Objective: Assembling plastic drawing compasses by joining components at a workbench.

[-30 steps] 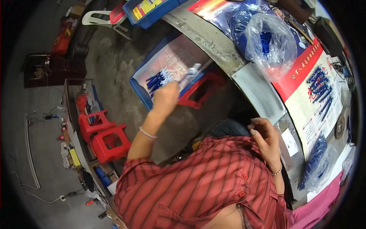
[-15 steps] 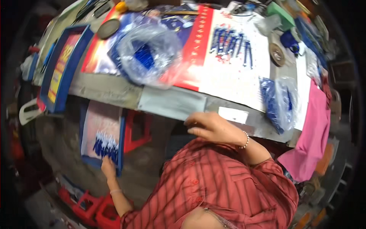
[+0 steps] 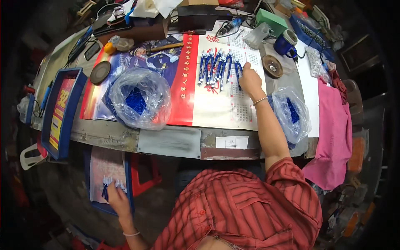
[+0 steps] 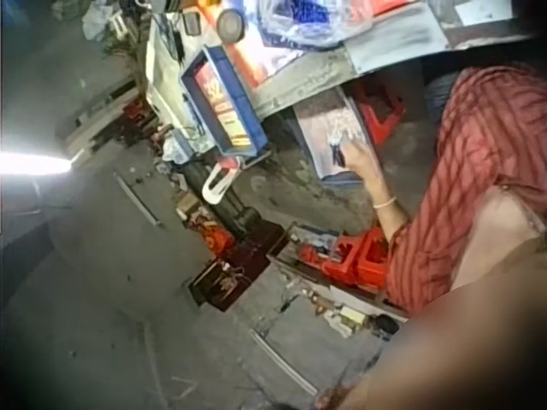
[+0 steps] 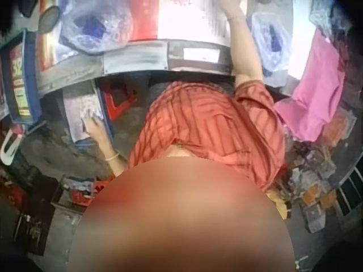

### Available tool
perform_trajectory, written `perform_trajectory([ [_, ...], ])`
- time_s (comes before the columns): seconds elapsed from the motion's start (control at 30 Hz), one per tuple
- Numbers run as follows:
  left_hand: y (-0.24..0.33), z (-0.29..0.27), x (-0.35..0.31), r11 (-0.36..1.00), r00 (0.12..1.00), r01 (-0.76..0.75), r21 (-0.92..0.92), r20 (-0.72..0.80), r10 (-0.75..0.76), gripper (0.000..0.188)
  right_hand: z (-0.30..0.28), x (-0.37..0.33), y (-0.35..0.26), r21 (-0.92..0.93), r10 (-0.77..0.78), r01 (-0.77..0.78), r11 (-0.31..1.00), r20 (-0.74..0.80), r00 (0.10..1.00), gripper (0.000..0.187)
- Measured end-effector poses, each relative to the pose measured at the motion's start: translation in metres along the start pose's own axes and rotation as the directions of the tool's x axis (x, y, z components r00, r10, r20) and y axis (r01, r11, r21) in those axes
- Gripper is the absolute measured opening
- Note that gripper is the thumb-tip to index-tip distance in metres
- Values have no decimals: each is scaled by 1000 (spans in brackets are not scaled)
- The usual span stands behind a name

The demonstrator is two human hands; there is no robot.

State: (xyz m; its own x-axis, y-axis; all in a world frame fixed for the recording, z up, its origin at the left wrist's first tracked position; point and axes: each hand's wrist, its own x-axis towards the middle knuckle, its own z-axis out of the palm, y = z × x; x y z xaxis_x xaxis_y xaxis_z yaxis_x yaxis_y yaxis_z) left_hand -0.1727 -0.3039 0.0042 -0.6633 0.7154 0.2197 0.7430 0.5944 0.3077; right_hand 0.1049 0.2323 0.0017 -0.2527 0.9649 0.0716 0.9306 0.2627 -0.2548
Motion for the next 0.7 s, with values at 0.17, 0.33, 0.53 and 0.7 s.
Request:
perform_trajectory([
  [0.17,138,4,63,853,921,-382,-357,-75,382,25,-35,-12,8,22,-71,71,997,33,997,34],
  [0.33,243,7,98,533,690,-683,-500,-200,695,41,-99,-115,-13,83,-320,311,947,118,940,23],
  [0.53,298,30,107,390,471,-503,-771,133,872,41,-132,-216,-13,178,-846,842,510,283,452,15],
  [0.7,293,63,87,474,215,-40,-880,456,864,29,-147,-206,3,179,-894,876,448,65,444,17],
])
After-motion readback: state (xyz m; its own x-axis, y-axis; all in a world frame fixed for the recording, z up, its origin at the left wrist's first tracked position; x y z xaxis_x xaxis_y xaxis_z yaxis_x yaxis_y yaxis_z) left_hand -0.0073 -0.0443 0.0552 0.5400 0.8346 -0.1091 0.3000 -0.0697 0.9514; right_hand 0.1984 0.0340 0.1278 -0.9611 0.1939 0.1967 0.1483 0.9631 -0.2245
